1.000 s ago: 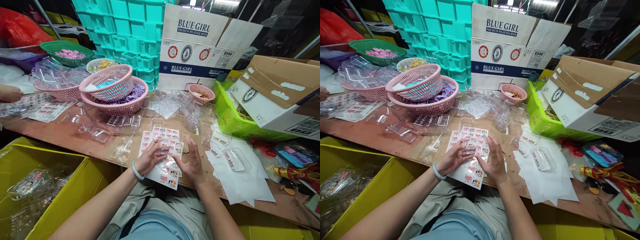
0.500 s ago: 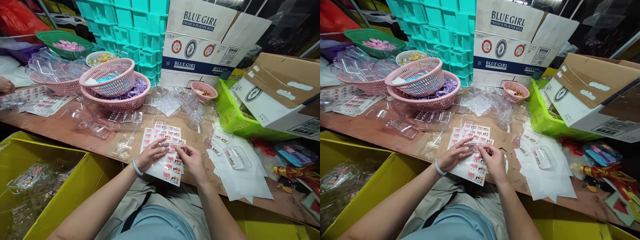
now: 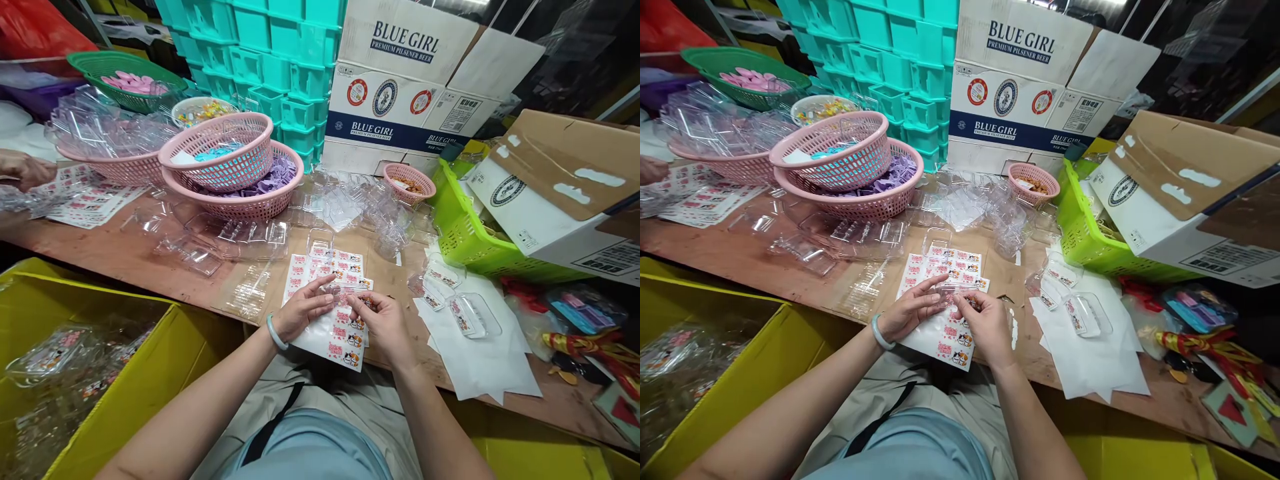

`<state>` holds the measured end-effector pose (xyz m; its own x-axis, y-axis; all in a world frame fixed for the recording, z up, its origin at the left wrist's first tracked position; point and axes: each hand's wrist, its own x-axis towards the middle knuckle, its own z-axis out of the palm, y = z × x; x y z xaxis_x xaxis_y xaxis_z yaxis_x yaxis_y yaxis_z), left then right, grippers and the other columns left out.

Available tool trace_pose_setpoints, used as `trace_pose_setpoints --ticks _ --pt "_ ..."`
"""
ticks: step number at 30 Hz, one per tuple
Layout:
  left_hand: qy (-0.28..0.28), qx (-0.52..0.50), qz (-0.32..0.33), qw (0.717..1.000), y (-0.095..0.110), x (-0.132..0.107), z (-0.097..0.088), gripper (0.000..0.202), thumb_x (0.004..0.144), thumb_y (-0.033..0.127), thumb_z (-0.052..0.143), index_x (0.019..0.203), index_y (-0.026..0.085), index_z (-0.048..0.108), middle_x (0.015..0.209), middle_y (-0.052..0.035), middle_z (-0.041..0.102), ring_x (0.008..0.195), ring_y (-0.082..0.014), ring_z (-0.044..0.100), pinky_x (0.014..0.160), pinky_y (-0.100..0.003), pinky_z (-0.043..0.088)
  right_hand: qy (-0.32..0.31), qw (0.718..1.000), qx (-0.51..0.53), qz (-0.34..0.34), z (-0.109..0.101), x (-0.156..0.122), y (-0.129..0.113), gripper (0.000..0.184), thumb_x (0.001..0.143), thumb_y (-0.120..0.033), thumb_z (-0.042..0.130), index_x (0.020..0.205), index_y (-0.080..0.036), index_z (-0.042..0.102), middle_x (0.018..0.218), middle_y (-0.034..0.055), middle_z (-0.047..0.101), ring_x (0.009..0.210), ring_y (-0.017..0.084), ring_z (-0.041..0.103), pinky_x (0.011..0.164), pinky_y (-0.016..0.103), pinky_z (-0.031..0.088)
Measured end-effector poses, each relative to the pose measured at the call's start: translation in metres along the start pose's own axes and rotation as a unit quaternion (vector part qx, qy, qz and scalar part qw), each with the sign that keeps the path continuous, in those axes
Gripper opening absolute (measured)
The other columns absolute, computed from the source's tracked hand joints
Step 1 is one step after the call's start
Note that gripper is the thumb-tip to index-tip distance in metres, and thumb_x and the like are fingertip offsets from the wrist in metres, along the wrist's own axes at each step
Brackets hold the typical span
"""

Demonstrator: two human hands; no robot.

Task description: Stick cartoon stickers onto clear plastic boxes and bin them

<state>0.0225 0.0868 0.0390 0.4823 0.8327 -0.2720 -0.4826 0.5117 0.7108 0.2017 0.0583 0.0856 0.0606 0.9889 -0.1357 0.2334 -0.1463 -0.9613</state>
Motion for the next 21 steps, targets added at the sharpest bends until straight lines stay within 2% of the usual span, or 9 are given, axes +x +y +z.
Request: trace_pose_setpoints --ticks 4,16,21 --pt "-0.004 0.006 0.003 1.0 -0.001 0.0 -0.001 0.057 0.074 0.022 0.075 0.129 0.025 0.058 0.125 -0.0101 0.062 0.115 -0.022 0.058 0.105 -0.039 0.038 0.0 1.0 -0.007 0.001 0.0 0.001 0.002 0.036 0.075 -0.051 0.07 0.074 -0.015 0.069 0.057 0.0015 0.064 0.052 0.012 0.051 0.052 0.024 0.038" --pt "-0.003 0.013 0.004 1.0 0.002 -0.001 0.002 0.059 0.072 0.025 0.078 0.128 0.025 0.058 0.118 -0.0083 0.064 0.111 -0.0203 0.059 0.103 -0.037 0.04 0.007 0.999 -0.031 -0.003 0.003 -0.001 -0.001 0.037 0.076 -0.052 0.068 0.078 -0.016 0.071 0.058 0.0012 0.065 0.052 0.013 0.054 0.052 0.024 0.039" --pt "0.028 0.069 0.038 0.996 -0.003 0.001 0.011 0.057 0.07 0.03 0.08 0.122 0.021 0.057 0.105 -0.0074 0.067 0.1 -0.0186 0.062 0.096 -0.035 0.043 0.045 0.992 -0.115 -0.037 0.009 -0.006 -0.004 0.031 0.082 -0.048 0.063 0.077 -0.018 0.07 0.057 0.0002 0.064 0.05 0.014 0.055 0.05 0.024 0.039"
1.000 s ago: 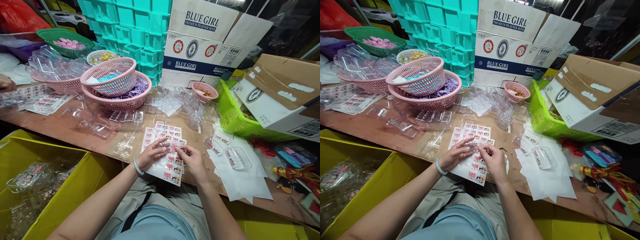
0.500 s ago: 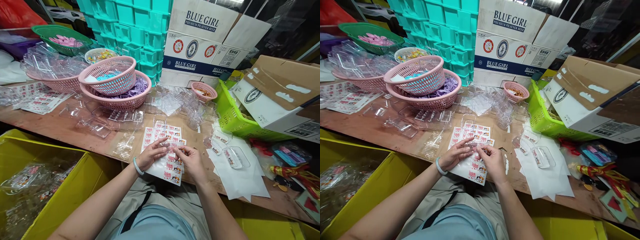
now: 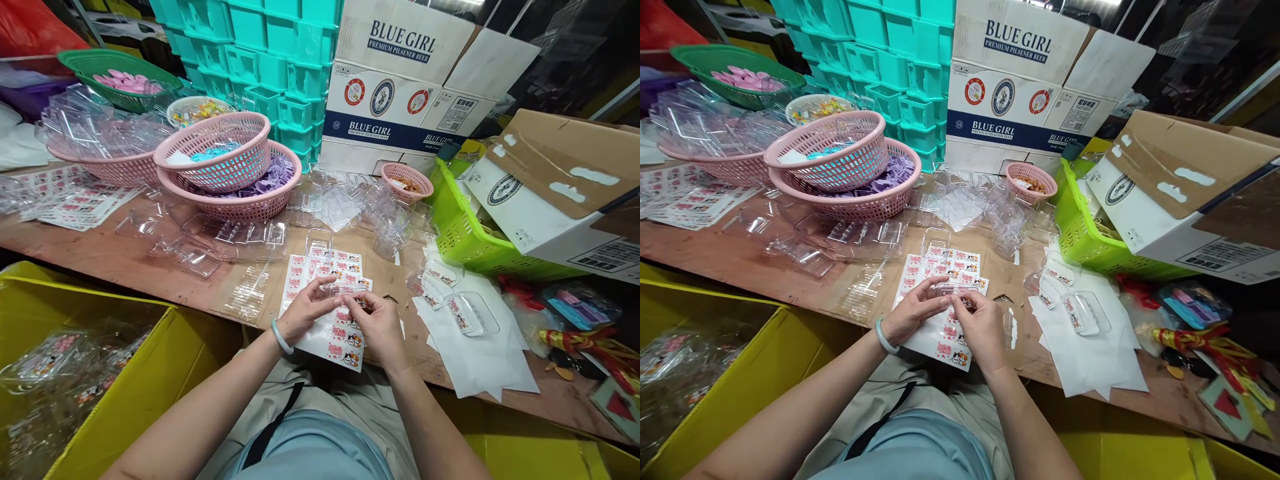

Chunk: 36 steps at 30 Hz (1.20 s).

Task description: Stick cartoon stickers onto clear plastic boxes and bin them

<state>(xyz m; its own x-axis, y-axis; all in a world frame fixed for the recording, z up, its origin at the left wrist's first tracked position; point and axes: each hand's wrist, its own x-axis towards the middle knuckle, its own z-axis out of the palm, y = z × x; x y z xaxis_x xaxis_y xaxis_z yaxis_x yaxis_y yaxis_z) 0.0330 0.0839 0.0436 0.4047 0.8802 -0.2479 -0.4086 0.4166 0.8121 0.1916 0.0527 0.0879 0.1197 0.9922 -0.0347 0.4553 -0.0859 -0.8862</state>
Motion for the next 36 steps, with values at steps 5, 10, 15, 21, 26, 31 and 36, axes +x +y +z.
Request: trace_pose_setpoints --ticks 5,10,15,21,26,31,36 --pt "0.047 0.037 0.035 0.998 -0.006 0.005 0.01 0.056 0.068 0.034 0.081 0.116 0.018 0.057 0.096 -0.0066 0.067 0.094 -0.0192 0.063 0.09 -0.034 0.045 0.11 0.969 -0.172 -0.136 0.009 -0.01 -0.002 0.022 0.087 -0.039 0.058 0.081 -0.021 0.071 0.077 0.0052 0.073 0.064 0.018 0.062 0.063 0.029 0.044" --pt "0.062 0.051 0.038 0.996 -0.006 0.005 0.01 0.056 0.065 0.034 0.082 0.113 0.019 0.058 0.098 -0.0068 0.067 0.094 -0.0187 0.062 0.088 -0.033 0.045 0.158 0.964 -0.159 -0.141 0.008 -0.011 0.021 0.026 0.09 -0.041 0.055 0.079 -0.02 0.067 0.069 0.0048 0.067 0.059 0.016 0.056 0.061 0.029 0.042" --pt "0.069 0.041 0.008 0.997 -0.002 0.001 0.011 0.058 0.066 0.034 0.081 0.117 0.02 0.056 0.103 -0.0071 0.066 0.098 -0.0195 0.062 0.088 -0.032 0.046 0.244 0.969 -0.031 -0.038 -0.009 -0.004 0.05 0.032 0.083 -0.051 0.061 0.08 -0.02 0.056 0.07 0.0015 0.059 0.061 0.014 0.052 0.06 0.026 0.045" --pt "0.018 0.051 0.004 0.999 0.009 -0.003 0.025 0.056 0.071 0.034 0.077 0.121 0.022 0.054 0.106 -0.0067 0.065 0.099 -0.0202 0.062 0.086 -0.033 0.049 0.145 0.985 0.094 0.001 0.004 -0.006 0.031 0.074 0.071 -0.054 0.072 0.13 -0.021 0.042 0.122 0.0132 0.059 0.107 0.024 0.059 0.086 0.036 0.051" --pt "-0.046 0.081 0.032 0.995 0.014 0.002 0.025 0.053 0.072 0.03 0.076 0.121 0.024 0.057 0.117 -0.0073 0.063 0.108 -0.0243 0.06 0.09 -0.036 0.05 0.016 0.974 0.224 -0.035 -0.011 -0.008 0.024 0.052 0.087 -0.044 0.058 0.132 -0.023 0.044 0.122 0.0109 0.062 0.109 0.021 0.063 0.088 0.034 0.053" --pt "-0.13 0.146 0.04 0.98 0.001 0.007 0.034 0.063 0.075 0.028 0.074 0.134 0.029 0.051 0.139 -0.0088 0.052 0.127 -0.0268 0.049 0.106 -0.04 0.04 0.061 0.995 0.061 -0.042 -0.08 -0.007 0.041 0.042 0.077 -0.04 0.066 0.116 -0.025 0.058 0.111 0.0064 0.065 0.093 0.022 0.066 0.077 0.03 0.055" --pt "-0.025 0.355 0.198 0.913 -0.004 0.016 0.032 0.046 0.079 0.025 0.068 0.124 0.029 0.061 0.142 -0.0075 0.047 0.133 -0.0272 0.04 0.111 -0.041 0.032 0.393 0.918 -0.058 -0.006 -0.18 0.018 0.103 0.071 0.063 -0.047 0.07 0.12 -0.018 0.039 0.131 0.0202 0.042 0.106 0.032 0.055 0.093 0.051 0.042"
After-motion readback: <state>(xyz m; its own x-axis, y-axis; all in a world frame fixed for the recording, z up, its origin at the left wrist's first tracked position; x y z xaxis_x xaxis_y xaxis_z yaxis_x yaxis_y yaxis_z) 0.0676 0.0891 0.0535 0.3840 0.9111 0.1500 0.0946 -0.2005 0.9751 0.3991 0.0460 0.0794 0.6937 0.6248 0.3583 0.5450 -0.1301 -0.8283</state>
